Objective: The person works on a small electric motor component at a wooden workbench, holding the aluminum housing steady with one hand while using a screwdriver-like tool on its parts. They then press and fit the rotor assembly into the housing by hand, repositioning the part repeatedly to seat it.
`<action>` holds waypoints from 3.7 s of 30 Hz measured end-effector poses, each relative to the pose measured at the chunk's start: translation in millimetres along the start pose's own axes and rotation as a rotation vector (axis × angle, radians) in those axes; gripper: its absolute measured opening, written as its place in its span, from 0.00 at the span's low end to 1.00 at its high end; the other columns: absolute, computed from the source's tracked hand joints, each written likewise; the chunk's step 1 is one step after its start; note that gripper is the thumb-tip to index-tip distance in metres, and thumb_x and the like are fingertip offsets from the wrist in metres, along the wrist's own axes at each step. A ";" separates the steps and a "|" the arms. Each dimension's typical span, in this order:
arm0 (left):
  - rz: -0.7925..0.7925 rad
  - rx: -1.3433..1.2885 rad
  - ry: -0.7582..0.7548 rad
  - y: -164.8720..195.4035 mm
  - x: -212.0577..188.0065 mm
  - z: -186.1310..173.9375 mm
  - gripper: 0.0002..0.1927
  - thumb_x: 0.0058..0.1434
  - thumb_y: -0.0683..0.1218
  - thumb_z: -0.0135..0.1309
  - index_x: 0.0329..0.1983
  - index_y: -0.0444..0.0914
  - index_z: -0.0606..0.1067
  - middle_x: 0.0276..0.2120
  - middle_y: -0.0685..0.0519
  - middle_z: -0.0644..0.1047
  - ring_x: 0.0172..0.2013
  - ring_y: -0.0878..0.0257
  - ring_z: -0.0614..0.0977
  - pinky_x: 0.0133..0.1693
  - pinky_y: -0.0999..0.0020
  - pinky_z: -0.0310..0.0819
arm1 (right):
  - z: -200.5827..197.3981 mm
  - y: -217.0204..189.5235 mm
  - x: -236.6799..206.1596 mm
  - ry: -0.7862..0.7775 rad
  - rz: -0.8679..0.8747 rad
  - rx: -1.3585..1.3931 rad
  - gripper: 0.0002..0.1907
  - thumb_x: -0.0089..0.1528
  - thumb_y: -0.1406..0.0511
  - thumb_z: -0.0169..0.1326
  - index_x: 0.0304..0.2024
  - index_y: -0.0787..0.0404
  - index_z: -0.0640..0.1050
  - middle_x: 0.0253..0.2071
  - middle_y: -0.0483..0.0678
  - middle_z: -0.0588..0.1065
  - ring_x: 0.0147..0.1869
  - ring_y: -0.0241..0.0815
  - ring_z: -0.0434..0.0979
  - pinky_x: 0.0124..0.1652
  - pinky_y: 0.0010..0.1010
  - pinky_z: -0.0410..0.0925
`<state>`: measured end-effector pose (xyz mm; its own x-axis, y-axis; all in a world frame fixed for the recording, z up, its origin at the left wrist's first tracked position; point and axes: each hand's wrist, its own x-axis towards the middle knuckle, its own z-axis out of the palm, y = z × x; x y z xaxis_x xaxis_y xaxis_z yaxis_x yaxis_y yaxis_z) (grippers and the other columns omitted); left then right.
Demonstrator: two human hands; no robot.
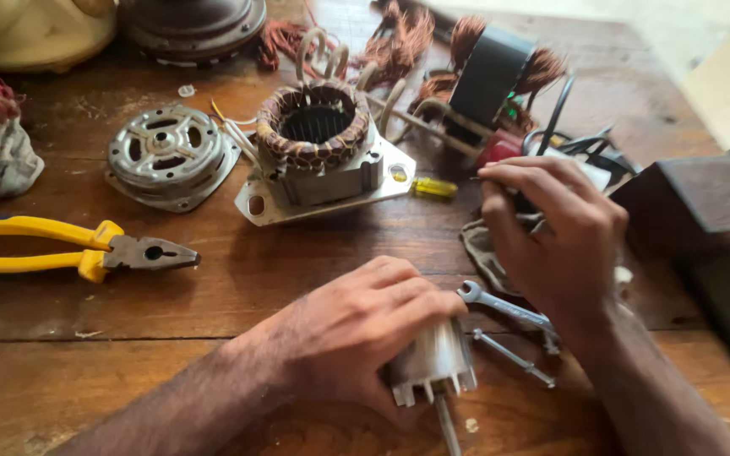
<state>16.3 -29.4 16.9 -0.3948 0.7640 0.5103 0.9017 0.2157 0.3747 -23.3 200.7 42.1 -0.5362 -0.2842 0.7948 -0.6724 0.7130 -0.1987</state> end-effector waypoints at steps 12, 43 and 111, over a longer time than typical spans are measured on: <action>0.260 0.081 0.212 12.1 -1.5 7.6 0.25 0.69 0.40 0.57 0.67 0.32 0.65 0.52 0.47 0.76 0.53 0.53 0.80 0.62 0.56 0.75 | 1.7 -14.0 -11.4 -0.082 0.033 0.083 0.06 0.66 0.72 0.61 0.46 0.63 0.82 0.46 0.51 0.81 0.48 0.42 0.84 0.49 0.30 0.76; 0.194 0.076 0.075 6.4 -1.7 10.4 0.55 0.37 0.59 0.68 0.69 0.35 0.65 0.50 0.47 0.75 0.54 0.49 0.77 0.61 0.52 0.70 | 0.3 -19.9 -12.6 -0.047 0.064 0.075 0.06 0.65 0.72 0.61 0.45 0.64 0.82 0.45 0.51 0.81 0.49 0.43 0.84 0.50 0.33 0.76; -0.346 0.139 0.228 10.6 8.3 30.2 0.55 0.44 0.72 0.68 0.65 0.38 0.60 0.52 0.43 0.72 0.56 0.48 0.72 0.54 0.43 0.52 | -2.0 -6.0 -11.6 0.023 0.096 0.018 0.05 0.66 0.73 0.59 0.45 0.64 0.82 0.44 0.51 0.81 0.48 0.42 0.85 0.50 0.31 0.75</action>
<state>27.9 -2.3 1.8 -0.6925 0.4820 0.5368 0.7185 0.5272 0.4536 -12.0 201.0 35.2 -0.5870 -0.2007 0.7843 -0.6277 0.7246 -0.2843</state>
